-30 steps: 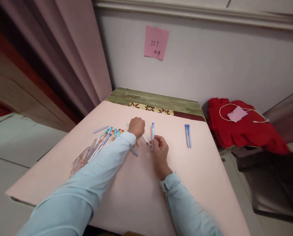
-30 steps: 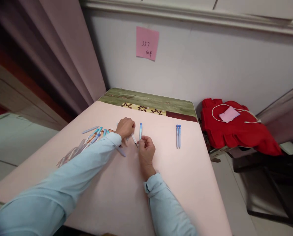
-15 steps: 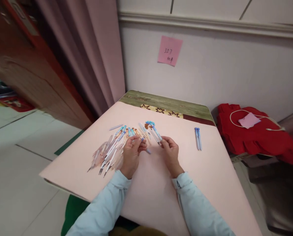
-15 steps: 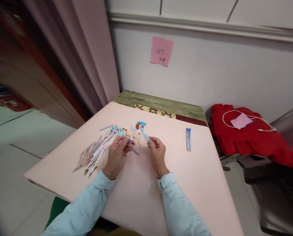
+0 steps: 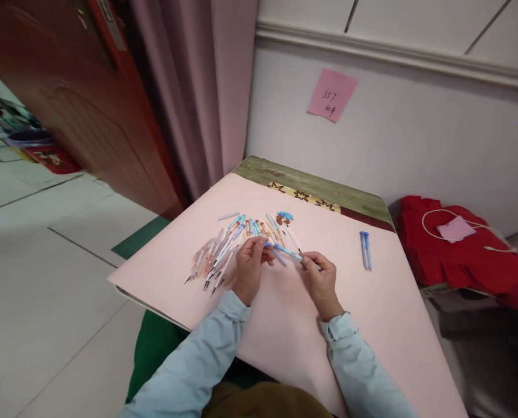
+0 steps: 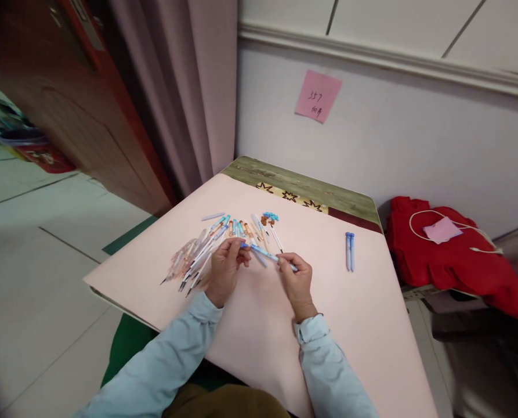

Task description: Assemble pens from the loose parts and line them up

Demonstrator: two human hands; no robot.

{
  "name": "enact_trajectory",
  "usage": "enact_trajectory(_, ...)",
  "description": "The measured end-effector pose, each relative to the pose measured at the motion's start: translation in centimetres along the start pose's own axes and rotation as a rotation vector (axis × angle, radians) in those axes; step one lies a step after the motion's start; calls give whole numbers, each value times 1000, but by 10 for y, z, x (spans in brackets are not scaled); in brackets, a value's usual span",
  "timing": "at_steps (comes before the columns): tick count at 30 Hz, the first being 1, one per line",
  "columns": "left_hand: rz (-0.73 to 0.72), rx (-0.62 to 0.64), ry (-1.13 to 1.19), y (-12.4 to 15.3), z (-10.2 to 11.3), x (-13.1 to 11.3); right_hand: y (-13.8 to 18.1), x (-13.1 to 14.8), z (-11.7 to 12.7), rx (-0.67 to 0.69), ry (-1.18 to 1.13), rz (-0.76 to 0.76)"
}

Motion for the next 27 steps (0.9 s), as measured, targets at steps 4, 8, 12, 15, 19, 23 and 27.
enact_trajectory(4,-61,-14,-35,1,2,-6,-2,-4,3,21,16,-3)
enact_trajectory(8,-77,-29,-61,0,5,-8,-1,-6,-1,44,24,-17)
enact_trajectory(12,-75,-9,-80,-1,3,-7,0,-6,-2,49,30,-31)
enact_trajectory(15,-70,-2,-76,-1,2,-6,0,-6,-1,53,27,-31)
enact_trajectory(19,-66,-8,-85,-1,3,-5,0,-6,-3,79,34,-43)
enact_trajectory(23,-96,-11,-139,1,3,-9,1,-5,-8,108,27,-44)
enact_trajectory(27,-98,-45,-114,1,7,-11,6,-7,-19,170,28,-31)
Point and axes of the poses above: each hand's wrist, its own y-axis away from the middle knuckle, its own z-axis out of the back of the hand, x = y × z, the point moved 8 cm from there along -y, towards the middle knuckle, and after that the axes turned 7 degrees about z, right-handed, at the moved point
